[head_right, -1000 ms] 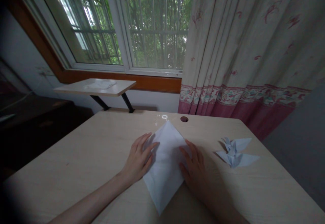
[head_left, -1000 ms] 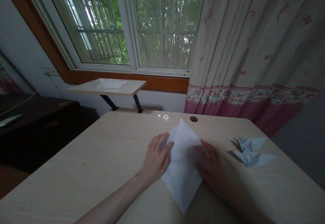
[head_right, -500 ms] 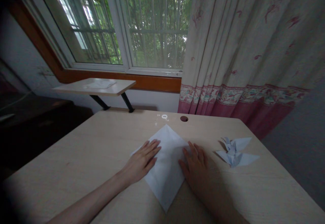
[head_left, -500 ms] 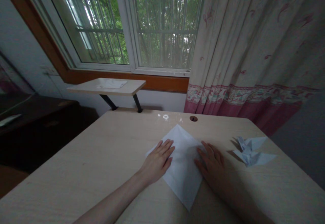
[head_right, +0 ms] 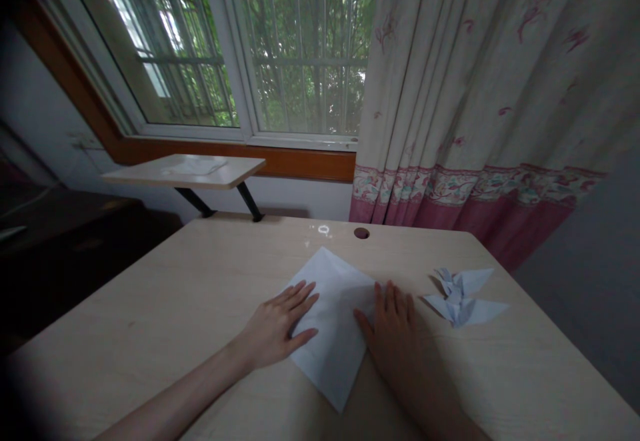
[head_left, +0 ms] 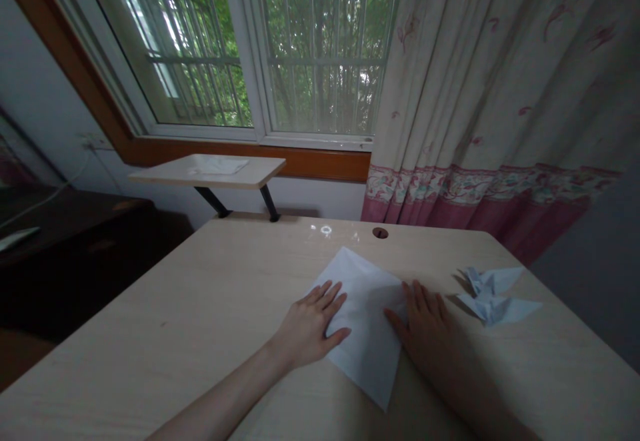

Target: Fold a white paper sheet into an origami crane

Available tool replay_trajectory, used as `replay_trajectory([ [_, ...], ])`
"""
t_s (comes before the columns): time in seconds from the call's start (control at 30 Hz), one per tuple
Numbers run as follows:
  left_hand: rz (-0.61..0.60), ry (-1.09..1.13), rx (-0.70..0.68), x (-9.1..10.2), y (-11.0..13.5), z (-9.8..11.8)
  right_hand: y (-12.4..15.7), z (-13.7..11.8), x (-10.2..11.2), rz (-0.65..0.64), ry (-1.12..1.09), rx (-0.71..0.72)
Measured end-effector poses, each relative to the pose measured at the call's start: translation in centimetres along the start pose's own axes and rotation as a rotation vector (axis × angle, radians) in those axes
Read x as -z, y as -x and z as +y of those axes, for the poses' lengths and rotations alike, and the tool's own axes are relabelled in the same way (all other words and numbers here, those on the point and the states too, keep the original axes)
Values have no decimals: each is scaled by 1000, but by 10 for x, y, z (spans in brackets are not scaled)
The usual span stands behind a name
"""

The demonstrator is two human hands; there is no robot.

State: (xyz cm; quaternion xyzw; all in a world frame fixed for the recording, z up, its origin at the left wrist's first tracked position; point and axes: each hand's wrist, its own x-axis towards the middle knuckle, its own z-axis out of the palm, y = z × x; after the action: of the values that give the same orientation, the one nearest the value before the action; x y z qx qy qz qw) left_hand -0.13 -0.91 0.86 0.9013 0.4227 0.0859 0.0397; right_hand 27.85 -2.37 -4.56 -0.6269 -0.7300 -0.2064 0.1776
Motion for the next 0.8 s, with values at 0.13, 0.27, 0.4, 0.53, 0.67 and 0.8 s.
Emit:
replay_trajectory([
  [0.13,44,21,-49,1,2,3,1,6,-2,51,-17,30],
  [0.27,40,13,-66,0,2,4,2,9,-7,71,-76,37],
  [0.4,68,18,-81,-1,1,4,2,10,-9,46,-148,15],
  [0.53,55,20,-93,-1,1,2,3,9,-12,54,-190,-3],
  [0.67,29,11,-102,-1,1,1,3,9,-14,33,-193,-19],
  [0.8,42,14,-106,-2,1,0,-2,9,-7,-11,-292,-84],
])
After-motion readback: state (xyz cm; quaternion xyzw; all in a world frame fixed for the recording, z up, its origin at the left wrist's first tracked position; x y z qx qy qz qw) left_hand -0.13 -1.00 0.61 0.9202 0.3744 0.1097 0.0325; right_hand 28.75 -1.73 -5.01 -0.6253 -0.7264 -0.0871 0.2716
